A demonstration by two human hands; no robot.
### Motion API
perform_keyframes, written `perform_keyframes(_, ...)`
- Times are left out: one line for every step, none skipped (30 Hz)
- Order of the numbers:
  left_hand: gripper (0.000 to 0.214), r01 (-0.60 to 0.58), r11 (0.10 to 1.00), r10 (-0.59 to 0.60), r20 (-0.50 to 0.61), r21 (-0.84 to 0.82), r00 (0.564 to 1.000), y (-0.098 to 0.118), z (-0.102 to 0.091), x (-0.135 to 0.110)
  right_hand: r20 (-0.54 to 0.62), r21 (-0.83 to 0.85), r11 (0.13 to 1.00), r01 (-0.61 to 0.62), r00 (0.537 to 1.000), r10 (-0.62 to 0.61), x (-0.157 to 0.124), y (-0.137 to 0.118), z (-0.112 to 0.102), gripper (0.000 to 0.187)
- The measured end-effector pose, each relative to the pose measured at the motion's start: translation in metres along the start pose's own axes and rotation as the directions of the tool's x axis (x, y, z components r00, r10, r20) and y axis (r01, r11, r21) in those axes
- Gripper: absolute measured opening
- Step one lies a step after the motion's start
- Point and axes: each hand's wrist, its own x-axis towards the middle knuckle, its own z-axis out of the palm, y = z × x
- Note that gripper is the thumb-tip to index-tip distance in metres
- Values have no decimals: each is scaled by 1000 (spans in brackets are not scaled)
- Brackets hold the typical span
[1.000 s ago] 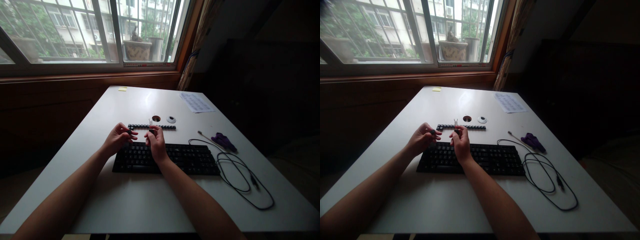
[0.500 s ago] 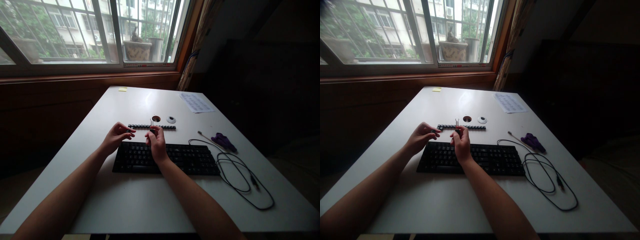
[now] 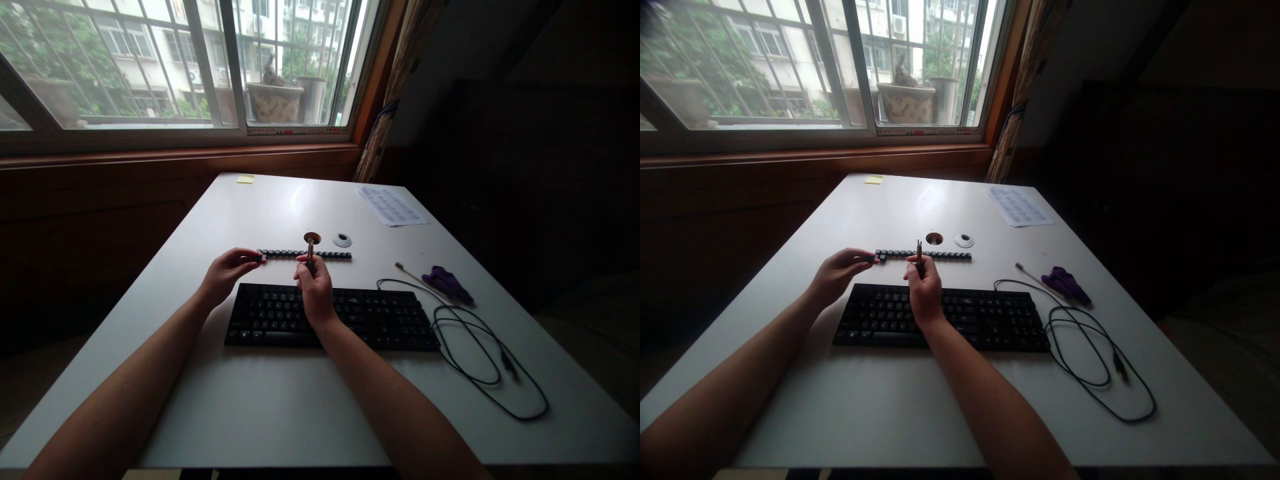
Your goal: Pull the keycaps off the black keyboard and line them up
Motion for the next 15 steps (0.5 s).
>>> perform_keyframes(32, -1, 1000, 1, 8, 25, 1000, 1, 1, -1, -17, -11, 1000, 5, 1000, -6, 0, 0, 0, 16)
perform_keyframes(32, -4, 999, 4, 19, 49, 1000, 2, 2, -1, -29, -22, 1000, 9, 1000, -10, 0, -1, 1, 15)
perform_keyframes(32, -11, 998, 9, 34, 67, 999, 2, 3, -2, -32, -32, 999, 12, 999, -13, 0, -2, 1, 15)
perform_keyframes(31, -20, 997, 16, 53, 75, 998, 2, 4, -2, -20, -39, 999, 15, 1000, -16, -1, -4, 1, 16)
perform_keyframes(31, -29, 997, 24, 73, 70, 997, 2, 5, -3, 1, -47, 999, 23, 1000, -23, -1, -5, 2, 16)
perform_keyframes(32, -39, 998, 34, 92, 52, 995, 1, 6, -3, 25, -57, 998, 34, 999, -32, -2, -6, 2, 17)
perform_keyframes(33, -47, 999, 45, 107, 25, 993, 0, 7, -3, 52, -72, 996, 47, 998, -43, -3, -8, 2, 18)
perform_keyframes(33, -54, 999, 54, 118, -2, 992, -1, 8, -4, 83, -90, 994, 61, 995, -54, -3, -9, 2, 19)
perform_keyframes(34, -58, 998, 61, 125, -23, 990, -2, 8, -4, 116, -109, 991, 75, 991, -62, -4, -10, 2, 19)
perform_keyframes(33, -63, 997, 67, 132, -33, 989, -2, 9, -5, 149, -129, 988, 88, 987, -68, -4, -10, 2, 20)
perform_keyframes(32, -70, 997, 74, 140, -34, 987, -3, 10, -5, 176, -148, 984, 100, 982, -73, -4, -10, 2, 21)
perform_keyframes(30, -77, 997, 80, 148, -28, 986, -3, 11, -6, 197, -164, 980, 112, 977, -79, -4, -9, 2, 21)
perform_keyframes(28, -84, 996, 86, 156, -18, 984, -2, 11, -6, 213, -176, 976, 125, 973, -86, -4, -9, 2, 22)
perform_keyframes(26, -92, 996, 92, 164, -7, 982, -1, 12, -6, 222, -184, 974, 136, 971, -94, -4, -8, 2, 22)
perform_keyframes(25, -99, 995, 97, 168, 3, 981, -1, 12, -6, 225, -187, 972, 144, 969, -100, -4, -7, 2, 22)
